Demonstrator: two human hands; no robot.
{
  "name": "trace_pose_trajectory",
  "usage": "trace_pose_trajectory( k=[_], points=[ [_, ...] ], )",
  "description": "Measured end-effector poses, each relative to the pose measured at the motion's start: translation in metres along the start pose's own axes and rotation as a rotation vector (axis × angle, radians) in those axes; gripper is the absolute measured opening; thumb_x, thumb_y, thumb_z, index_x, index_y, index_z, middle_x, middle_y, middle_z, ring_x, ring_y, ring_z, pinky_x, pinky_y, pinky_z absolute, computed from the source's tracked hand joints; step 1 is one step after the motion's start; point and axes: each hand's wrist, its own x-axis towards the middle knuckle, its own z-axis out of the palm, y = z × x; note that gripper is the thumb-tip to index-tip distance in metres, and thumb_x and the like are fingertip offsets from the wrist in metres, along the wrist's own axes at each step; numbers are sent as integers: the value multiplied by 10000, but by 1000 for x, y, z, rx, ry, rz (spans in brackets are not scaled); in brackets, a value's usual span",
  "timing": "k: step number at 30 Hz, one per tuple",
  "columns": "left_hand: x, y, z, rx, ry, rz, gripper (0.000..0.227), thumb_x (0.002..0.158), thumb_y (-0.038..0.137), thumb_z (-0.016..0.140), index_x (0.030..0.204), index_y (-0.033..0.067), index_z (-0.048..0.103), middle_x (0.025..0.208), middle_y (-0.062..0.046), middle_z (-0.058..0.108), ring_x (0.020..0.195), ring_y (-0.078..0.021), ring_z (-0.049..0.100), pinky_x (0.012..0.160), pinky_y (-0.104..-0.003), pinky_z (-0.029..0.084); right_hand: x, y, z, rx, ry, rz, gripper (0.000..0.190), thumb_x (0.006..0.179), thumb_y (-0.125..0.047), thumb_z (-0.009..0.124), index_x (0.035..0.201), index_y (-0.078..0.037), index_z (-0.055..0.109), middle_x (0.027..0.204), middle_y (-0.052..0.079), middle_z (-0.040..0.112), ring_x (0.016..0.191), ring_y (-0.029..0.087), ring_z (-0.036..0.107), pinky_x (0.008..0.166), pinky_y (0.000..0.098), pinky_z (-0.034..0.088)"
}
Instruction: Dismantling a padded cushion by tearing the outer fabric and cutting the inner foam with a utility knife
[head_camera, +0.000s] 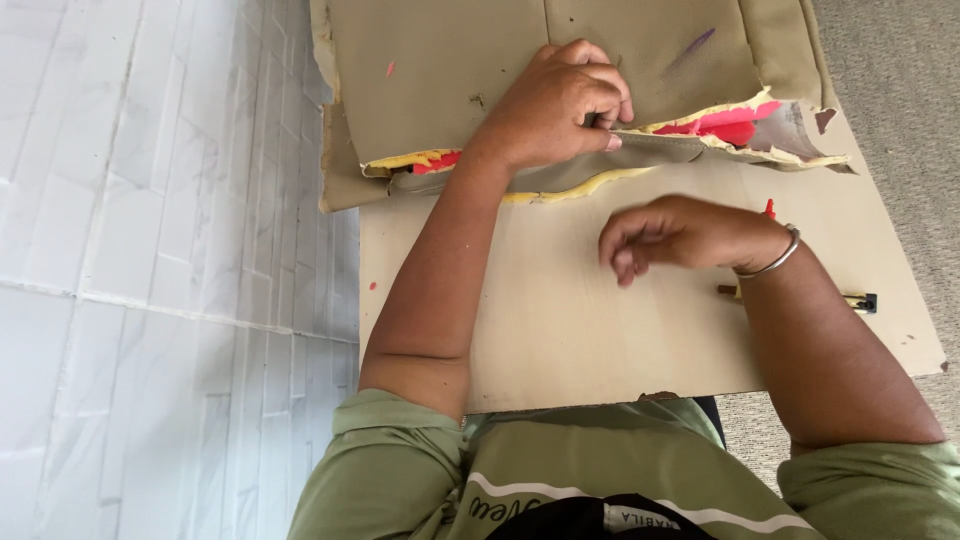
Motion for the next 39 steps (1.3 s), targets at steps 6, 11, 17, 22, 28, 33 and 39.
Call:
trace_pose_trajectory(
  k=[6,11,17,22,28,33,39],
  points=[
    [0,4,-2,-4,-3,-13,400,794,263,882,681,182,507,1007,199,749,1089,-167,537,906,-427,341,3,-5,6,-182,-152,22,152,983,-131,616,994,-90,762,917,-4,799,883,83,732,854,257,580],
    [0,4,-2,2,-24,-29,395,812,269,866,674,182,506,1017,207,749,1099,-165,529,912,-413,344,0,-14,4,-166,-82,-34,160,974,-101,618,1016,-87,772,934,15,821,892,100,766,859,264,607],
    [1,4,-3,21,-37,-25,384,802,284,887,685,178,537,1029,183,757,1092,-179,545,915,-444,352,-11,-14,-6,-116,11,-67,156,946,-146,673,1043,-60,760,912,41,814,869,115,758,825,271,603],
    [0,3,-2,25,-50,-58,360,812,297,871,680,184,556,1028,205,751,1106,-164,549,938,-422,349,-25,-20,-14,33,-25,-311,139,929,-76,697,1053,-26,737,976,91,737,905,161,716,829,298,599],
    [0,0,0,30,-28,-25,375,803,282,868,686,178,527,1024,195,754,1098,-171,543,909,-419,350,-12,0,-14,4,193,-104,167,972,-69,652,1108,-13,732,880,71,705,784,147,612,785,281,552],
    [1,4,-3,12,-45,-49,378,812,272,858,676,167,522,1027,190,756,1096,-163,541,936,-423,341,-12,-6,-10,-27,216,-1,185,963,-48,649,1106,-40,766,919,71,757,834,141,683,853,287,603],
    [0,3,-2,30,-25,-35,371,802,274,866,690,175,527,1028,200,747,1077,-157,543,926,-415,349,-10,-2,-13,-6,210,-19,179,953,-67,674,1103,-39,767,914,68,749,836,139,667,851,287,592]
  ],
)
